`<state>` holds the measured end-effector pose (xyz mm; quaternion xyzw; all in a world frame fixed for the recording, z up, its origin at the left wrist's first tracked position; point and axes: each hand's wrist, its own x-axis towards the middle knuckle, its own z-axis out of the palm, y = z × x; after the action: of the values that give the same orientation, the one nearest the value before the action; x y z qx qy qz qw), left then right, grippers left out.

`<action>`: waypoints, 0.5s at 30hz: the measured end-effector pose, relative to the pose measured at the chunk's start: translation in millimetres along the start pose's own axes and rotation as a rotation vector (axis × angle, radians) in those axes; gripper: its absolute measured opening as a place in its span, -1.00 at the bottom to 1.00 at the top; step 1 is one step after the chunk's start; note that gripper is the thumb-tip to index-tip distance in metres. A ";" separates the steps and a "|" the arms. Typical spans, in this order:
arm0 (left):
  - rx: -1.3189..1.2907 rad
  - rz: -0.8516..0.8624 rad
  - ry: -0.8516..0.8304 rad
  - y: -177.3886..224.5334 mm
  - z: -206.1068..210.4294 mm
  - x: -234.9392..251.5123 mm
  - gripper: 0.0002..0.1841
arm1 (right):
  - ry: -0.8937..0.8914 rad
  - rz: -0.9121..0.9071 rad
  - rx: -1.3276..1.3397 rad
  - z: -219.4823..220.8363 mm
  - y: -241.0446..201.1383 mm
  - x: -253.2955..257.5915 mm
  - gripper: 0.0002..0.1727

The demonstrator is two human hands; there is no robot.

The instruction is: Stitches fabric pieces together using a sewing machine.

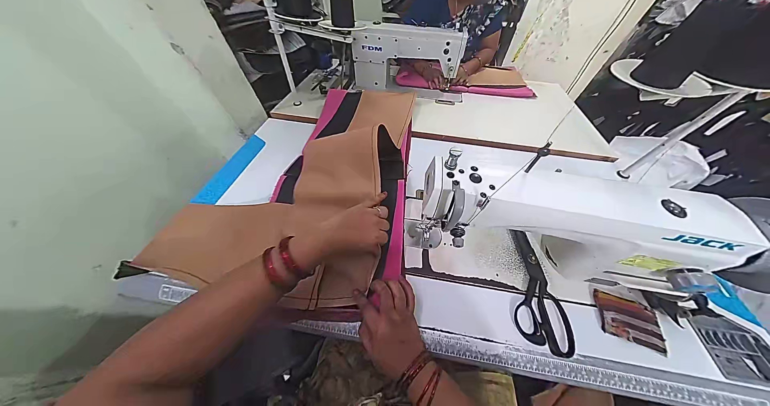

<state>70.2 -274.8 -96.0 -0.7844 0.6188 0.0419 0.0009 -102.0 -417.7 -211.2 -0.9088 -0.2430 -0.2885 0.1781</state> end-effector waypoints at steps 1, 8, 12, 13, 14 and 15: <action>-0.048 0.019 0.007 -4.0 7.6 6.6 -0.72 | 0.011 -0.007 -0.011 0.5 0.2 -0.4 -0.62; -0.102 -0.059 -0.097 -13.1 6.7 16.2 -0.72 | 0.046 -0.033 -0.045 3.7 2.3 -3.2 -0.63; 0.056 -0.246 -0.146 -35.3 -13.9 17.5 -0.78 | 0.048 -0.042 -0.023 4.2 4.4 -0.7 -0.64; 0.080 -0.282 -0.145 -41.2 -16.3 20.6 -0.80 | 0.046 -0.042 -0.022 4.1 4.5 -0.5 -0.64; 0.091 -0.301 -0.150 -46.0 -18.0 24.7 -0.81 | 0.044 -0.041 -0.021 3.9 4.6 -0.2 -0.64; 0.090 -0.312 -0.169 -48.1 -20.0 29.8 -0.81 | 0.047 -0.038 -0.013 3.9 4.7 -0.1 -0.64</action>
<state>125.1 -293.5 -80.5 -0.8638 0.4885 0.0790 0.0946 -97.8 -419.8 -215.2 -0.8982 -0.2541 -0.3148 0.1721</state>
